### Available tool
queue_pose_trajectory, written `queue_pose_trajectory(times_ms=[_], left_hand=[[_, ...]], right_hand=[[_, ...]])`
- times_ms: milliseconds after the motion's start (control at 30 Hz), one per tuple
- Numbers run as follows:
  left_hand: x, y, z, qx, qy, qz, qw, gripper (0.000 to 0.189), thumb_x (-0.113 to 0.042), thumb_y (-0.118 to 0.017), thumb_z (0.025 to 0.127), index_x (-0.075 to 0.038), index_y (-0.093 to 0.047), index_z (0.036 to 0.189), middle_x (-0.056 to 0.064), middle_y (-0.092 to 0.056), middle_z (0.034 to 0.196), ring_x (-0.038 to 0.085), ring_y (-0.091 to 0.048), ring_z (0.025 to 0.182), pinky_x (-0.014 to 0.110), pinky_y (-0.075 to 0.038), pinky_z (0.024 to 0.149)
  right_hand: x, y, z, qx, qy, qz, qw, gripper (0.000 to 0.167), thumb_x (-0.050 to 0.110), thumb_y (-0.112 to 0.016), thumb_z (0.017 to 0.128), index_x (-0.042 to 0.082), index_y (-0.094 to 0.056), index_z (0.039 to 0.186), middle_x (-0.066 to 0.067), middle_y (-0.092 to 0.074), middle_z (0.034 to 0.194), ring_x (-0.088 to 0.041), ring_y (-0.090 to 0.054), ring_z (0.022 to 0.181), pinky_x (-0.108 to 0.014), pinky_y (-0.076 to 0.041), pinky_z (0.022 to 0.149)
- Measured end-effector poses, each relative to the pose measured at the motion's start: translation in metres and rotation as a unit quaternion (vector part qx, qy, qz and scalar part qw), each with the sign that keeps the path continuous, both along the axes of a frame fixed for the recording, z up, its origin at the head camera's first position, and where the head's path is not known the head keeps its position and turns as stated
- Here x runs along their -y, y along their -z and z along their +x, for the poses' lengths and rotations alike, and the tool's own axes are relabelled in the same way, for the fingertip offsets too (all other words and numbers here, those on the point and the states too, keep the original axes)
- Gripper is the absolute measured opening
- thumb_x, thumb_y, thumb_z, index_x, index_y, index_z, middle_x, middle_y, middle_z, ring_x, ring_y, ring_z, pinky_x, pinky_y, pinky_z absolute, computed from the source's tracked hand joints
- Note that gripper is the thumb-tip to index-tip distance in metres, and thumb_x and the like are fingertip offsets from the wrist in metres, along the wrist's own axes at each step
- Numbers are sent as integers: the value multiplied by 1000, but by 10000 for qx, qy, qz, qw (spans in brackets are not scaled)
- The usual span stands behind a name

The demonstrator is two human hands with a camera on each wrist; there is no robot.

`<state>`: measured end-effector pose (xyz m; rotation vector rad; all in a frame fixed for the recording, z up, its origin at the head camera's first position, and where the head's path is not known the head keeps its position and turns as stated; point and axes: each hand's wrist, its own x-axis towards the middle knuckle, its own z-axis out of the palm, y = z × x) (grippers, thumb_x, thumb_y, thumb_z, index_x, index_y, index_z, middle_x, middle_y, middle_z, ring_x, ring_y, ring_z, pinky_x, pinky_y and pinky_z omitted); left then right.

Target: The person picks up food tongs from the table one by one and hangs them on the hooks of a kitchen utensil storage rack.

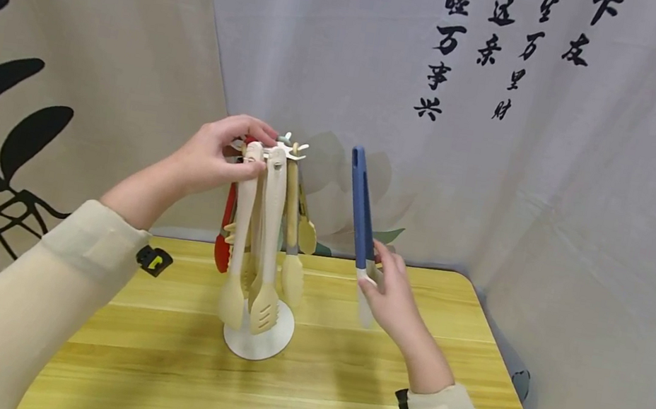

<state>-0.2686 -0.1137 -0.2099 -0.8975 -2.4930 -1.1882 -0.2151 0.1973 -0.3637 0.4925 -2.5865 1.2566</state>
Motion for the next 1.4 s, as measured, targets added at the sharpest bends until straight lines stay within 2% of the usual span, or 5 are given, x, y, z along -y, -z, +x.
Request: queue_pose_trajectory(times_ms=[133,267,433,700,1400], left_hand=[[0,0,0,-9,12,29,10000,26,-18,-65,83,-11,-63,108,2,-54,130,18,-49,116,39,-48,91],[1,1,0,-16,-7,8,10000,26,-19,-65,83,-12,-63,108,2,-54,130,17,-49,116,39,-48,91],[0,-1,0,40,-51,-64,10000,26,-19,-66,83,-13,-63,109,0,-54,131,17,-49,115,38,-49,91],[1,-2,-3,144,-30,-119,9998,25,-19,-66,83,-13,-62,107,0,-54,130,18,-49,114,40,-48,91],[4,-5,-3,317,33,-321,9990,28,-22,-67,85,-14,-62,112,1,-52,132,20,-46,117,43,-45,98]], right_hand=[[10,-8,2,-12,-106,-97,9999,65,3,-59,91,6,-27,148,-24,-40,129,-40,-43,120,-46,-46,89],[18,-14,2,-187,-179,-120,9996,63,6,-58,93,4,-27,147,-23,-40,129,-38,-43,117,-35,-44,77],[26,-20,4,-388,-285,-180,9987,62,10,-59,93,4,-29,147,-22,-41,131,-37,-44,117,-39,-45,79],[39,-30,11,-348,-497,-299,9977,64,7,-60,92,11,-28,148,-19,-39,134,-35,-44,120,-42,-46,84],[53,-35,15,-335,-617,-212,9973,67,7,-61,91,13,-28,149,-16,-40,133,-30,-44,120,-42,-47,86]])
